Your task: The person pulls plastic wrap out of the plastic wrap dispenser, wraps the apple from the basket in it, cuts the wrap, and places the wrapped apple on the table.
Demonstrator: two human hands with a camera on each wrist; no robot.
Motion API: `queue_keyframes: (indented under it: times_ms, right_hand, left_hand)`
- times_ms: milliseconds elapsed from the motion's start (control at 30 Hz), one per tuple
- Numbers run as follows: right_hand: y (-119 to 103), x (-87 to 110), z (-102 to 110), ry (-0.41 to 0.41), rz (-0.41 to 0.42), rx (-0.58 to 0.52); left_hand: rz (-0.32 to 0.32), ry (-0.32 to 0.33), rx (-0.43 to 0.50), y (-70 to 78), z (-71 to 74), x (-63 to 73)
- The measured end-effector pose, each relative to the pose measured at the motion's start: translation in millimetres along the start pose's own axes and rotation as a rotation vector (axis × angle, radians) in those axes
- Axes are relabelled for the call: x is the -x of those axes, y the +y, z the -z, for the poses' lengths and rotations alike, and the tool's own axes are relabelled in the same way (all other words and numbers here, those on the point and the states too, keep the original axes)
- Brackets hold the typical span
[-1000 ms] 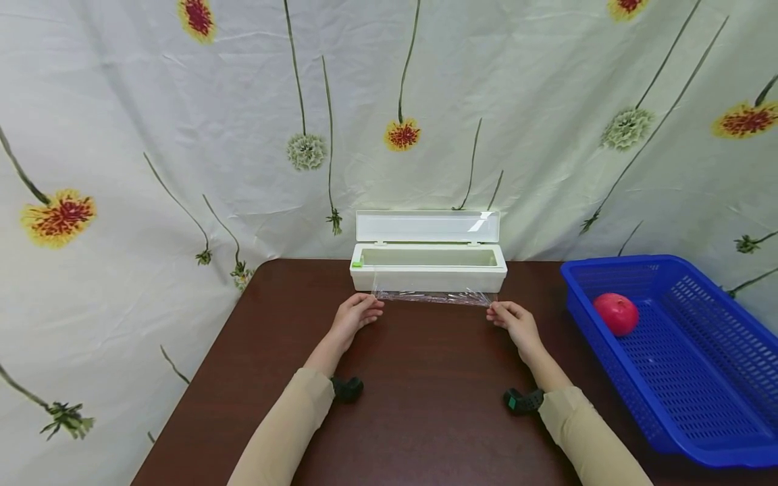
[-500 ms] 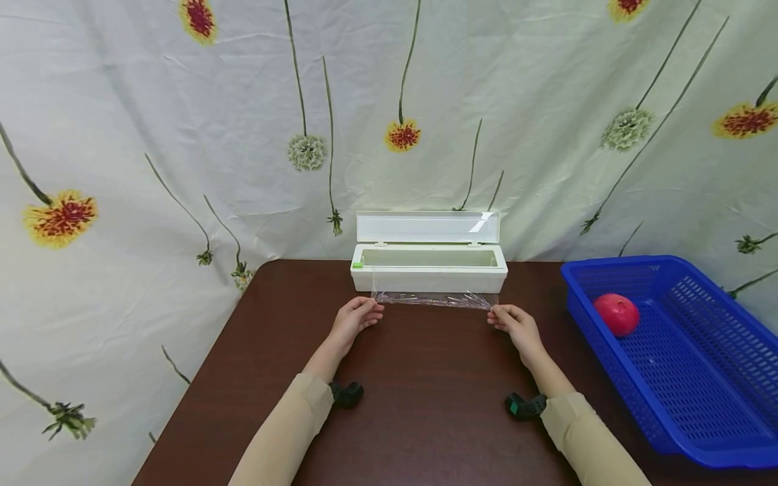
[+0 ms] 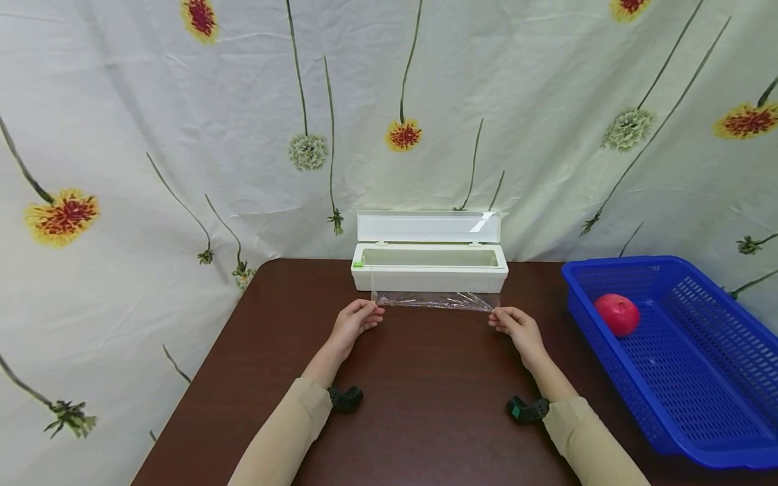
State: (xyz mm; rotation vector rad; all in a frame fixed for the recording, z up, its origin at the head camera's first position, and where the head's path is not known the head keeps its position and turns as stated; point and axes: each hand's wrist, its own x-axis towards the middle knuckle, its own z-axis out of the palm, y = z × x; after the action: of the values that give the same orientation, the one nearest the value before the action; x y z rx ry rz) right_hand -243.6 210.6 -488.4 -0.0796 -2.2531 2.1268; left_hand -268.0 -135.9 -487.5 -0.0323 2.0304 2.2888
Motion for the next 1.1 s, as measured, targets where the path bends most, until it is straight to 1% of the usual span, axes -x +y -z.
queue_keyframes:
  times_ms: [233,400,533,867,1067,1100]
  right_hand:
    - [0,2.8,1,-0.010,0.012,-0.032]
    - [-2,6.3,1,-0.015,0.013,-0.031]
    - [-1,7.5,1,-0.013,0.017,-0.037]
    - [3,10.8,4,-0.032,0.074,-0.011]
    - [1,13.2,4,-0.032,0.044,-0.011]
    - [0,13.7,3,-0.034,0.038,-0.009]
  left_hand:
    - [-0.001,0.004,0.003,-0.5,-0.6,4.1]
    - [-0.012,0.000,-0.009,-1.6,-0.4,6.6]
    - [-0.015,-0.001,0.001,-2.4,-0.5,8.5]
    - [-0.020,-0.006,0.037,-3.2,-2.0,12.6]
    - [-0.009,-0.013,0.030,-3.7,-1.1,15.8]
    - [-0.002,-0.019,0.030,-0.8,-1.4,18.2]
